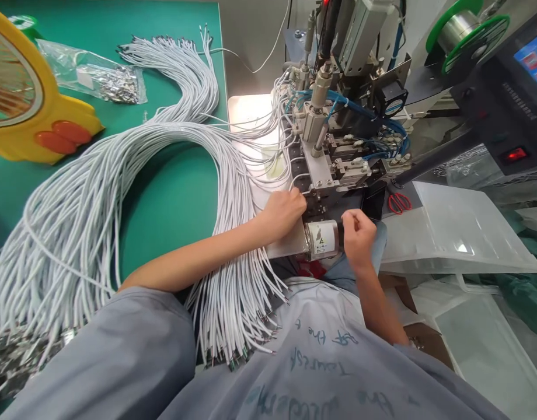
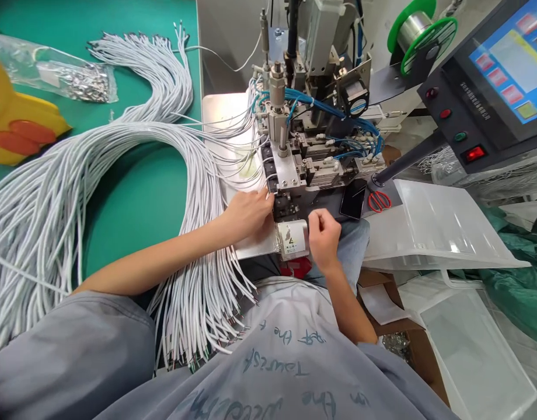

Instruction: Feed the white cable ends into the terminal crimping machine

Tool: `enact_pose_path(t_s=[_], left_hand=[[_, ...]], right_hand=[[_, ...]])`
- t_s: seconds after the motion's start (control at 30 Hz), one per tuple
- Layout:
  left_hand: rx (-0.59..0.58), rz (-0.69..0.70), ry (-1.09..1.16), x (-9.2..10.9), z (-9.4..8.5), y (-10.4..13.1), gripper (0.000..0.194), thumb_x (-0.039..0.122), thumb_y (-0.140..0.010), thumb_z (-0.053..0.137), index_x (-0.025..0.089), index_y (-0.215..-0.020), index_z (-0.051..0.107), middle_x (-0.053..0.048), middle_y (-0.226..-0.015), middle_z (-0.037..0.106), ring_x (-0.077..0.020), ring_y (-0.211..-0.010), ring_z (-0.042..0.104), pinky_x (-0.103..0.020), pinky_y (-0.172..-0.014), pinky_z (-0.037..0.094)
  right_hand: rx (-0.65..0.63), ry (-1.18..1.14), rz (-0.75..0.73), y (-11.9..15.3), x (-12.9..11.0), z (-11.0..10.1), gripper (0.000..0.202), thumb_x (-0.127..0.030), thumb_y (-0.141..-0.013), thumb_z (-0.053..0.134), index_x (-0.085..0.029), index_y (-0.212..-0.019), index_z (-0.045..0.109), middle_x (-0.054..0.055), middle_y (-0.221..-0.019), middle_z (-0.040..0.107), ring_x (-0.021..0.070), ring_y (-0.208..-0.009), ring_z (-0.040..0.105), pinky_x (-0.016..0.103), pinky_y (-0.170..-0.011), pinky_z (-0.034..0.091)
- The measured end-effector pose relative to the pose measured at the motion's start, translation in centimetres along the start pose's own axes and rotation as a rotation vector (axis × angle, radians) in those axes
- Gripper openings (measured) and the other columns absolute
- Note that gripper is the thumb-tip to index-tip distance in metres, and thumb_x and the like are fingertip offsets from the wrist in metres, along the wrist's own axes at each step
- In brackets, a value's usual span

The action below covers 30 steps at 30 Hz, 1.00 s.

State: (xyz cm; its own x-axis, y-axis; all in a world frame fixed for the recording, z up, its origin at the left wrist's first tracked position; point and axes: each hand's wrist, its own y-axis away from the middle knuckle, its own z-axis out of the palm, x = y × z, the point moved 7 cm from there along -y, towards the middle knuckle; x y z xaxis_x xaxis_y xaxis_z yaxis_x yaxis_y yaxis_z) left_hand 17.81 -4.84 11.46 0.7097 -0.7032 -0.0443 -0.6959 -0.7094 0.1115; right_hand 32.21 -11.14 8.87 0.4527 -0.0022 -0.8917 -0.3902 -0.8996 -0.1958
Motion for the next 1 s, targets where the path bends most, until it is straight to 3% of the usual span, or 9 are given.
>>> enact_pose_path(t_s=[0.1, 0.2, 0.33, 0.47, 0.53, 0.73, 0.87, 1.0], left_hand=[[0.01, -0.048, 0.002, -0.3, 0.1, -0.1, 0.028, 0.001, -0.084, 0.037, 0.006, -0.098, 0.061, -0.016, -0.089, 0.061, -0.0252, -0.08, 0.063, -0.029, -0.052, 0.032], [0.012, -0.058, 0.018, -0.4, 0.4, -0.3, 0.026, 0.003, -0.085, 0.038, 0.007, -0.096, 0.062, -0.015, -0.087, 0.061, -0.0245, -0.08, 0.063, -0.028, -0.053, 0.032], [0.036, -0.063, 0.04, -0.5, 0.5, -0.6, 0.026, 0.007, -0.086, 0.039, 0.009, -0.092, 0.064, -0.015, -0.089, 0.062, -0.0246, -0.079, 0.063, -0.028, -0.053, 0.032], [0.047, -0.053, 0.073, -0.1, 0.2, -0.5, 0.027, 0.011, -0.088, 0.039, 0.009, -0.088, 0.065, -0.015, -0.088, 0.062, -0.0238, -0.078, 0.062, -0.029, -0.055, 0.034], [0.068, 0.014, 0.129, 0.9, -0.3, -0.1, 0.026, 0.016, -0.089, 0.041, 0.009, -0.085, 0.066, -0.013, -0.085, 0.062, -0.0233, -0.078, 0.061, -0.029, -0.056, 0.035], [0.166, 0.442, 0.562, 4.9, -1.9, 1.8, 0.032, 0.027, -0.095, 0.037, 0.013, -0.088, 0.065, -0.007, -0.087, 0.06, -0.0136, -0.077, 0.057, -0.025, -0.066, 0.04], [0.218, 0.457, 0.835, 4.0, -1.3, 1.1, 0.033, 0.026, -0.096, 0.035, 0.012, -0.096, 0.065, -0.005, -0.084, 0.062, -0.011, -0.075, 0.056, -0.021, -0.068, 0.041], [0.312, 0.381, 0.918, 2.4, -0.6, 0.0, 0.023, 0.022, -0.09, 0.048, 0.011, -0.1, 0.066, -0.005, -0.081, 0.063, -0.0111, -0.072, 0.056, -0.021, -0.066, 0.042]], right_hand=[[-0.322, 0.031, -0.066, 4.6, -2.9, 3.2, 0.017, -0.029, -0.083, 0.051, -0.019, -0.072, 0.06, -0.001, -0.062, 0.056, 0.0105, -0.055, 0.048, 0.024, -0.055, 0.038], [-0.665, 0.063, -0.018, 8.5, -3.2, 7.7, 0.012, -0.027, -0.079, 0.058, -0.02, -0.086, 0.065, 0.001, -0.068, 0.066, 0.0124, -0.058, 0.056, 0.025, -0.06, 0.043], [-0.792, 0.039, 0.08, 10.1, -2.2, 10.9, 0.012, -0.022, -0.078, 0.059, -0.02, -0.088, 0.064, 0.002, -0.078, 0.07, 0.0145, -0.07, 0.063, 0.026, -0.068, 0.045], [-0.767, 0.059, 0.07, 10.3, -2.5, 10.9, 0.015, -0.019, -0.079, 0.055, -0.019, -0.093, 0.061, 0.0, -0.07, 0.065, 0.0129, -0.064, 0.06, 0.023, -0.063, 0.042], [-0.749, 0.134, 0.023, 10.2, -3.0, 10.3, 0.019, -0.019, -0.082, 0.049, -0.018, -0.098, 0.058, -0.001, -0.064, 0.061, 0.0133, -0.06, 0.056, 0.024, -0.06, 0.039], [-0.627, 0.224, -0.024, 7.4, -2.6, 5.7, 0.023, -0.025, -0.086, 0.045, -0.017, -0.074, 0.062, 0.007, -0.069, 0.065, 0.0173, -0.063, 0.056, 0.027, -0.056, 0.036], [-0.381, 0.109, 0.069, 3.3, -1.5, 1.3, 0.02, -0.033, -0.079, 0.058, -0.017, -0.071, 0.066, 0.003, -0.064, 0.064, 0.0137, -0.056, 0.053, 0.025, -0.053, 0.039], [-0.176, -0.172, 0.161, 0.7, -0.5, -0.3, 0.017, -0.033, -0.067, 0.068, -0.016, -0.071, 0.066, 0.002, -0.068, 0.066, 0.0133, -0.06, 0.058, 0.026, -0.058, 0.047]])
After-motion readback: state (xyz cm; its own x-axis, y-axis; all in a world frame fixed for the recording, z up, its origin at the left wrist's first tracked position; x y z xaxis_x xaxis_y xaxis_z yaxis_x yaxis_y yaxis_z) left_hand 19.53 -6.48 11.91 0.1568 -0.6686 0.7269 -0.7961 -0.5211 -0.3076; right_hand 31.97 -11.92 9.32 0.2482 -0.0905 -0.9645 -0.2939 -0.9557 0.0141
